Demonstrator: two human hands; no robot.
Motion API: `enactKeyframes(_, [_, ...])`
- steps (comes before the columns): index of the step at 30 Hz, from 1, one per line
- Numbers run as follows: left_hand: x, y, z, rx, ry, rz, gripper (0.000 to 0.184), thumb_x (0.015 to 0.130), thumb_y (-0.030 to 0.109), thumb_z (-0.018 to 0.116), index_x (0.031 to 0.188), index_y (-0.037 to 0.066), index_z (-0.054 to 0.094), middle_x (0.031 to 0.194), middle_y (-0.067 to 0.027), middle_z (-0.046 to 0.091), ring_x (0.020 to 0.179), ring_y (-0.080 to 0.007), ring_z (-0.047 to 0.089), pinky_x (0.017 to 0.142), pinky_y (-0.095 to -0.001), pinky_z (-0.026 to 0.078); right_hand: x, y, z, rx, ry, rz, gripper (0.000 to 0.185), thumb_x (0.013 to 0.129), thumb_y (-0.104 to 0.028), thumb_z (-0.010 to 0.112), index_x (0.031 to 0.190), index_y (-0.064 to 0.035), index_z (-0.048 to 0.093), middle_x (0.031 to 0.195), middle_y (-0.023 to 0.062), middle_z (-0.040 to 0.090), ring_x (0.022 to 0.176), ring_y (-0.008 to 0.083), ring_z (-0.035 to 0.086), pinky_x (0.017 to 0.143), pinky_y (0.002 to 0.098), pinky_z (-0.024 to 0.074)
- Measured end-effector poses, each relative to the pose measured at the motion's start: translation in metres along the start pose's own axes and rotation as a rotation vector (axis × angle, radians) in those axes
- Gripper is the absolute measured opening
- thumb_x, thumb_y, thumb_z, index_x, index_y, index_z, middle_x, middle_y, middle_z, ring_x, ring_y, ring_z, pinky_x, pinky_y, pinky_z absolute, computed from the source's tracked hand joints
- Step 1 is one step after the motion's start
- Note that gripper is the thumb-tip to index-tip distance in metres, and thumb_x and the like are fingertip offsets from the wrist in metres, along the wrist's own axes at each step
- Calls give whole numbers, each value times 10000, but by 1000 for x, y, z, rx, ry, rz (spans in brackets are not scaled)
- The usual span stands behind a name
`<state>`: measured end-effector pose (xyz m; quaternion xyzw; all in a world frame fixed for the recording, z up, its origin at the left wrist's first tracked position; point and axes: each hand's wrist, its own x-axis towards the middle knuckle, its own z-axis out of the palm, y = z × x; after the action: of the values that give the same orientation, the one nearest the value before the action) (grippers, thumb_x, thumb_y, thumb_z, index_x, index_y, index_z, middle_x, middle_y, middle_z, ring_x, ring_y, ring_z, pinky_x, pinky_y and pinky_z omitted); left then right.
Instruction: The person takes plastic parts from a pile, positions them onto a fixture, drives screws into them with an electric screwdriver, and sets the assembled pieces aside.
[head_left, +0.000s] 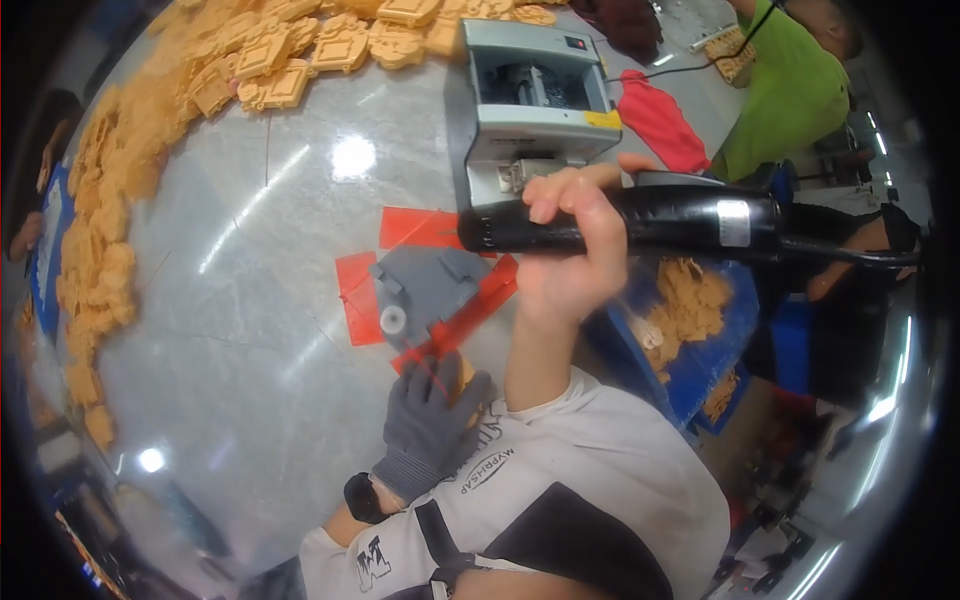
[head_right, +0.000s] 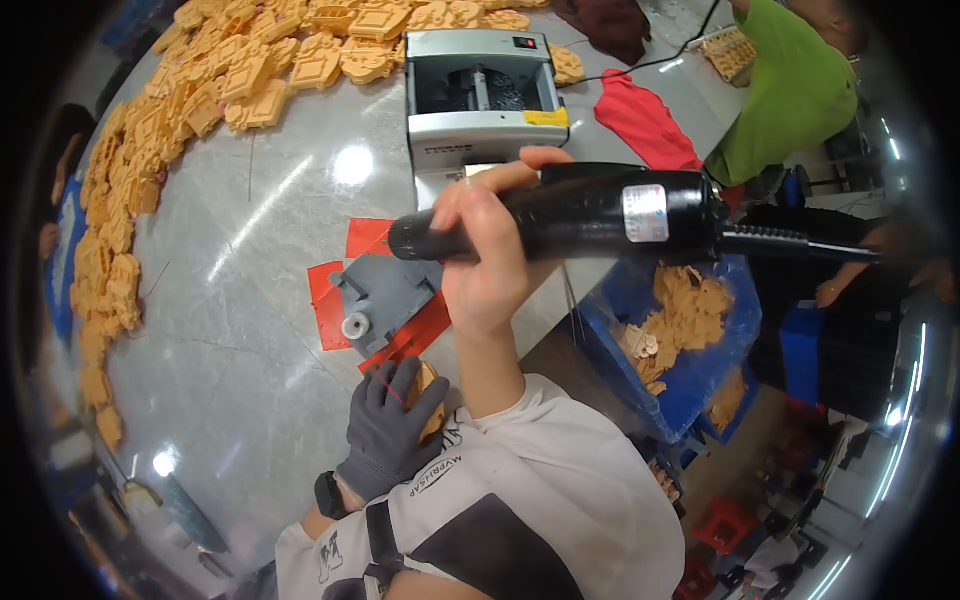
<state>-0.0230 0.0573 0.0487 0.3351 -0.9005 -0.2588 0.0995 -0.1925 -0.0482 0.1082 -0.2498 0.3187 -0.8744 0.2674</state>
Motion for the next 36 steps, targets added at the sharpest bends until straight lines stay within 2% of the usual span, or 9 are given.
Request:
enactKeyframes(6, [-5,-6,4,-3,34,27,597,556,147,690,1130,94,534,1220,-207,436,1088,-415,445,955,-509,343,-1,-14,-8,-23,31,-2,420,722,-29,503,1121,-33,371,671,56,480,559,178,481,612,350,408])
enactKeyframes(12, [-1,-28,-29,-1111,460,-170,476,681,-41,430,1157,-48,454,1276,-236,432,1195,-326,429,984,-407,348,7,-35,-32,-27,86,-143,402,726,-24,490,1105,-10,357,665,66,492,548,164,481,612,326,421])
enactKeyframes(15, [38,-42,-45,-964,537,-114,481,703,-22,455,1184,-29,444,1275,-234,434,1196,-365,416,1000,-439,322,10,-41,-36,-11,95,-159,403,725,-25,496,1105,-33,363,677,57,492,553,164,476,598,316,392])
enactKeyframes(17, [63,-56,-37,-166,490,27,448,735,21,483,1182,-3,461,1256,-214,458,1175,-412,401,1004,-465,298,12,-44,-39,12,96,-146,399,726,-21,500,1102,-51,371,696,46,500,557,161,474,595,314,376])
enactKeyframes(20, [69,-51,-39,-14,460,-164,401,757,63,502,1156,17,493,1216,-192,492,1142,-438,395,982,-479,295,12,-47,-42,-19,127,-142,391,728,-21,503,1096,-53,377,697,44,505,559,157,476,601,314,379])
enactKeyframes(22, [68,-54,-36,-73,504,-145,348,766,59,483,1110,21,522,1160,-172,534,1116,-418,434,940,-451,346,12,-46,-47,-30,115,-129,390,731,-22,502,1099,-53,377,698,44,506,561,156,478,601,315,379])
enactKeyframes(24, [66,-58,-38,-610,497,-179,315,769,56,484,1078,19,531,1118,-159,557,1069,-404,476,908,-430,379,14,-45,-47,-26,97,-128,390,734,-23,502,1102,-53,377,699,44,508,563,154,479,600,316,379])
enactKeyframes(31, [73,-81,-32,-135,425,-57,351,826,98,448,1161,12,505,1228,-202,478,1160,-362,439,978,-379,345,12,-45,-48,-24,91,-122,393,739,-20,496,1110,-39,369,692,50,503,554,158,480,600,321,392])
enactKeyframes(36, [64,-81,-35,-164,418,-125,387,838,131,475,1210,23,487,1232,-238,457,1133,-394,437,963,-410,348,9,-40,-40,-40,76,-117,399,738,-22,496,1114,-27,364,680,56,489,543,164,479,588,323,402])
